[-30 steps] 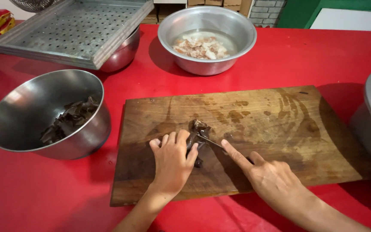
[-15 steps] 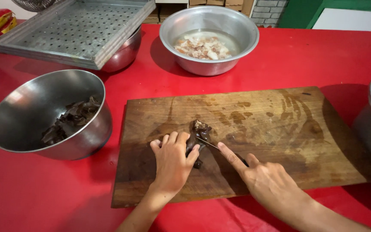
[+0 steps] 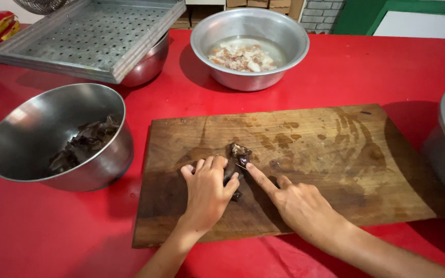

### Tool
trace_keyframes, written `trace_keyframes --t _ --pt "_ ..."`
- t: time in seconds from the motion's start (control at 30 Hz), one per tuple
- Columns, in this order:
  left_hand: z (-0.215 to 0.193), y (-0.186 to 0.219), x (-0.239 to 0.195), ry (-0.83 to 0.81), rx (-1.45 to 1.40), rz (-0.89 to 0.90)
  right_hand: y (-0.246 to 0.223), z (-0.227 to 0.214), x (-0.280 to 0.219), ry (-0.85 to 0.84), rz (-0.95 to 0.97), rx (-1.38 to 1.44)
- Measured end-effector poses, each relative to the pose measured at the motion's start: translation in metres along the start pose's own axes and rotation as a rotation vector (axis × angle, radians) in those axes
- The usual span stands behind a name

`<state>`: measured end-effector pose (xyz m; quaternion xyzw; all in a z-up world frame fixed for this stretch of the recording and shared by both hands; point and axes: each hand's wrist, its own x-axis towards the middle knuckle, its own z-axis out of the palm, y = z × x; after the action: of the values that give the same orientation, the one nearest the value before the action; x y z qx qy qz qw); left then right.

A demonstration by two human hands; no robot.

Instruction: The person slices dark wood ear mushrooms on a wooden cutting board using a knife. They occasionally use their bare left foot to hold the mushrooms steady while cutting them into smaller pieces.

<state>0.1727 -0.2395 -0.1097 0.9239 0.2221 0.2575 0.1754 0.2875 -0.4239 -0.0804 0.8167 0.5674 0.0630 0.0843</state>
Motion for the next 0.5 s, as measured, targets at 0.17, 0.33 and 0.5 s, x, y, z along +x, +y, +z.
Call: trace_keyframes --t 0.17,0.33,0.5 --pt "-0.001 0.002 -0.001 0.009 -0.004 -0.01 0.007 -0.009 -0.024 -0.112 0.035 0.031" --pt "0.001 0.002 -0.002 0.018 -0.008 0.019 0.017 -0.01 -0.041 -0.384 0.197 0.082" --pt "-0.01 0.007 -0.009 -0.116 -0.04 0.115 0.01 -0.027 -0.02 -0.307 0.126 0.237"
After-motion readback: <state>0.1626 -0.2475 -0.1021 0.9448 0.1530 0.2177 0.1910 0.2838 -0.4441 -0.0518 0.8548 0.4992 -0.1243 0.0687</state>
